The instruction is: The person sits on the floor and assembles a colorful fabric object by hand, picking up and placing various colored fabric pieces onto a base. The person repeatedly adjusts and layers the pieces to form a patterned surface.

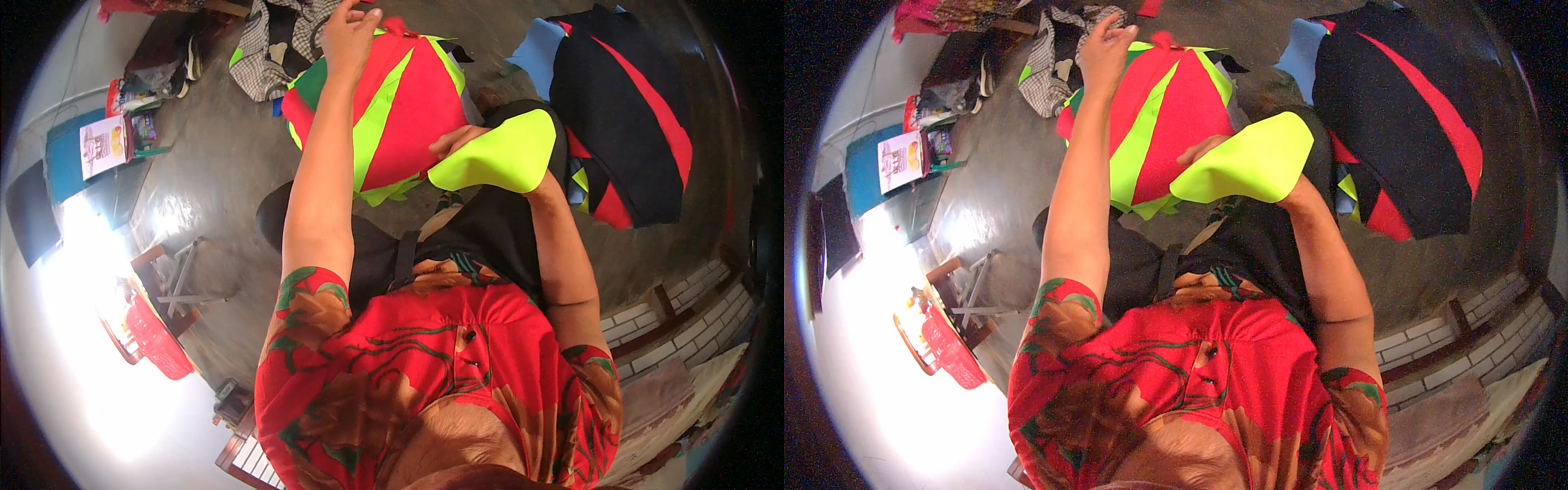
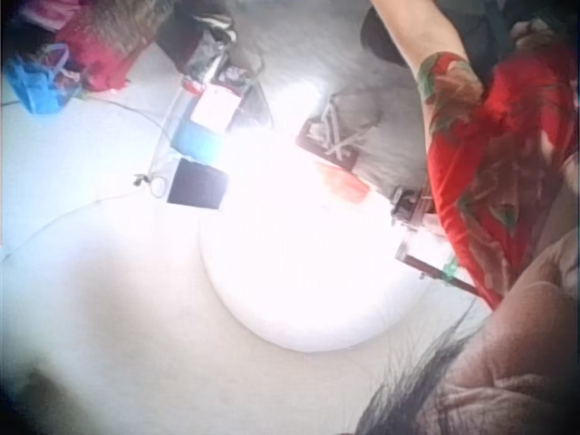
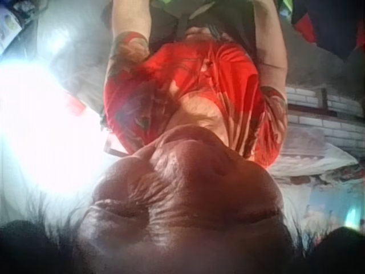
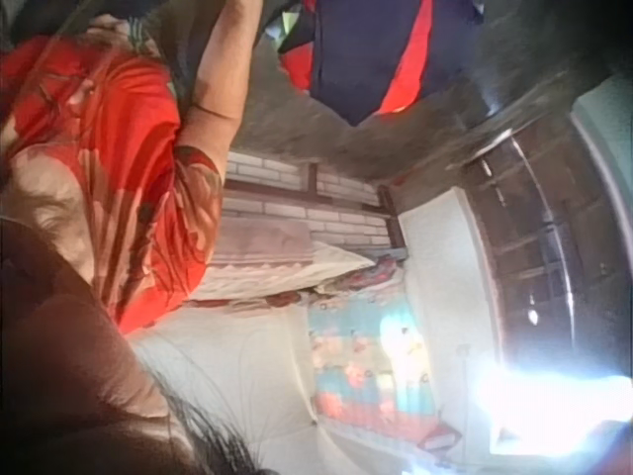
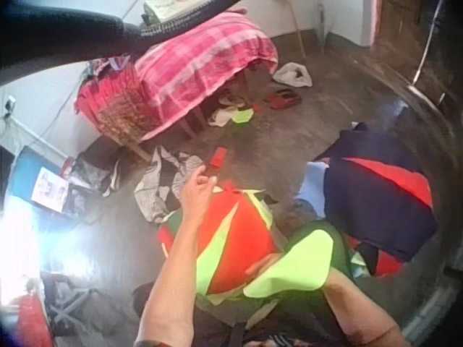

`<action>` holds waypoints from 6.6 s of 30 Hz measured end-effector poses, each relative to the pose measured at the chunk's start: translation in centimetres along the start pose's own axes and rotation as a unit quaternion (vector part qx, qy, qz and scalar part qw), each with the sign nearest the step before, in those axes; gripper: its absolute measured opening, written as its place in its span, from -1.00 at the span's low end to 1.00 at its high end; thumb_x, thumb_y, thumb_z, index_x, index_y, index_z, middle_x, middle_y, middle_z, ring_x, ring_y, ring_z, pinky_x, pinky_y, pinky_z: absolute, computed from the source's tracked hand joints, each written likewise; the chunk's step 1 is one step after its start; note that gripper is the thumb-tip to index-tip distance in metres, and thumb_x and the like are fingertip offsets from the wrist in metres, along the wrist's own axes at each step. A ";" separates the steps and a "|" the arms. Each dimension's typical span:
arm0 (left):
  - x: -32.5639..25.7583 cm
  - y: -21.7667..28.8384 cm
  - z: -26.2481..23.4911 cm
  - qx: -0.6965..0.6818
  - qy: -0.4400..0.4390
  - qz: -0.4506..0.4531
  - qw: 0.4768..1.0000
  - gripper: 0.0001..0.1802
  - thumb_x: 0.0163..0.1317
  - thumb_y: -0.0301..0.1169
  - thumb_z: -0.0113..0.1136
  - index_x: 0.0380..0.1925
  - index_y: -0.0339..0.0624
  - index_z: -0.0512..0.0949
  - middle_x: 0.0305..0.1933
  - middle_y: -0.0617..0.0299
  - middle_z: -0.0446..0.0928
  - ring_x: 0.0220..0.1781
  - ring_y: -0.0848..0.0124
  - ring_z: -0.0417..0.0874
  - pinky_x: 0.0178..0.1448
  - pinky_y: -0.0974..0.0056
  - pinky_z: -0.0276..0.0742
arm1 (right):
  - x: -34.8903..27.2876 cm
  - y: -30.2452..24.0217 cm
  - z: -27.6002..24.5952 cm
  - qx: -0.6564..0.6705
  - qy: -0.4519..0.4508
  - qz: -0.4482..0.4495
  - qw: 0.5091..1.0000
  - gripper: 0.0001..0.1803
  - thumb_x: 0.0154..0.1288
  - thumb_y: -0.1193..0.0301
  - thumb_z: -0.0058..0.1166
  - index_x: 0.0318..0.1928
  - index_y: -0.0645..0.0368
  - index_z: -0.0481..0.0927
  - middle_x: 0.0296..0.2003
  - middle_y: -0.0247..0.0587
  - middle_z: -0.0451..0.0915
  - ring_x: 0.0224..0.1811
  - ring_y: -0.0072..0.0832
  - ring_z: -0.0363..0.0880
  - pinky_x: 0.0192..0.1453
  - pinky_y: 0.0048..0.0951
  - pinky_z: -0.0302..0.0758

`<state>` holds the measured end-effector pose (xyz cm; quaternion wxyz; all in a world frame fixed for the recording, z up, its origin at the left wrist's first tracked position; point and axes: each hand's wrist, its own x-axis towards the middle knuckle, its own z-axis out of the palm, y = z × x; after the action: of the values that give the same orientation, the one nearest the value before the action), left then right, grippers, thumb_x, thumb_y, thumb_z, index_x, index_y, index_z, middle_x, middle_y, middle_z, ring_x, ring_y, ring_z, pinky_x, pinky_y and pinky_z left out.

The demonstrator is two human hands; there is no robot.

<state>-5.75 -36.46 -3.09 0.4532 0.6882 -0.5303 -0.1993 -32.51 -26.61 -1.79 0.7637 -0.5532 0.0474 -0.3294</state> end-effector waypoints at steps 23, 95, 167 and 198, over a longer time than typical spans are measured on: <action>-22.3 -6.5 -5.8 0.312 0.005 -0.060 0.948 -0.31 0.12 -0.17 0.21 0.22 -0.19 0.25 0.37 -0.01 0.05 0.45 0.03 -0.02 0.39 -0.15 -0.02 | 0.3 -1.1 1.0 0.037 0.096 0.135 0.986 -0.57 0.30 0.15 -0.05 -0.04 0.27 0.50 0.03 0.00 0.52 0.09 -0.29 0.49 0.19 -0.29 0.40; -22.2 -4.7 -8.6 -0.352 0.122 -0.358 0.856 -0.70 0.12 -0.43 0.23 -0.14 -0.34 0.54 -0.22 0.20 0.60 -0.26 0.44 0.61 -0.16 0.34 0.51 | 0.8 1.2 2.6 -0.257 0.057 0.293 0.919 -0.61 0.29 0.25 0.08 0.06 0.15 0.48 -0.30 -0.39 0.53 -0.34 -0.67 0.42 -0.24 -0.64 0.36; -22.0 -4.9 -9.7 0.292 -0.107 0.121 0.943 -0.38 0.07 -0.22 0.26 0.18 -0.01 0.36 0.40 0.15 0.10 0.43 0.10 0.06 0.40 -0.03 0.03 | 0.6 1.8 2.1 -0.256 0.046 0.267 0.928 -0.71 0.29 0.33 0.06 -0.02 0.14 0.52 -0.32 -0.33 0.59 -0.34 -0.63 0.50 -0.22 -0.58 0.46; -22.1 -6.2 -8.0 0.409 -0.187 0.105 0.887 -0.24 0.15 -0.01 0.14 0.33 0.11 0.13 0.47 0.20 -0.06 0.49 0.11 -0.10 0.40 -0.18 -0.07 | -8.5 -11.5 -2.6 -0.832 0.215 0.142 0.491 -0.02 -0.04 0.16 0.32 0.38 -0.04 0.08 0.36 -0.19 0.11 0.43 -0.28 0.03 0.43 -0.20 0.00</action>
<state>-4.20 -12.84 -8.76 0.0423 0.7030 -0.7088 -0.0408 -45.43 -25.98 4.76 -0.0486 -0.8295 0.5403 -0.1328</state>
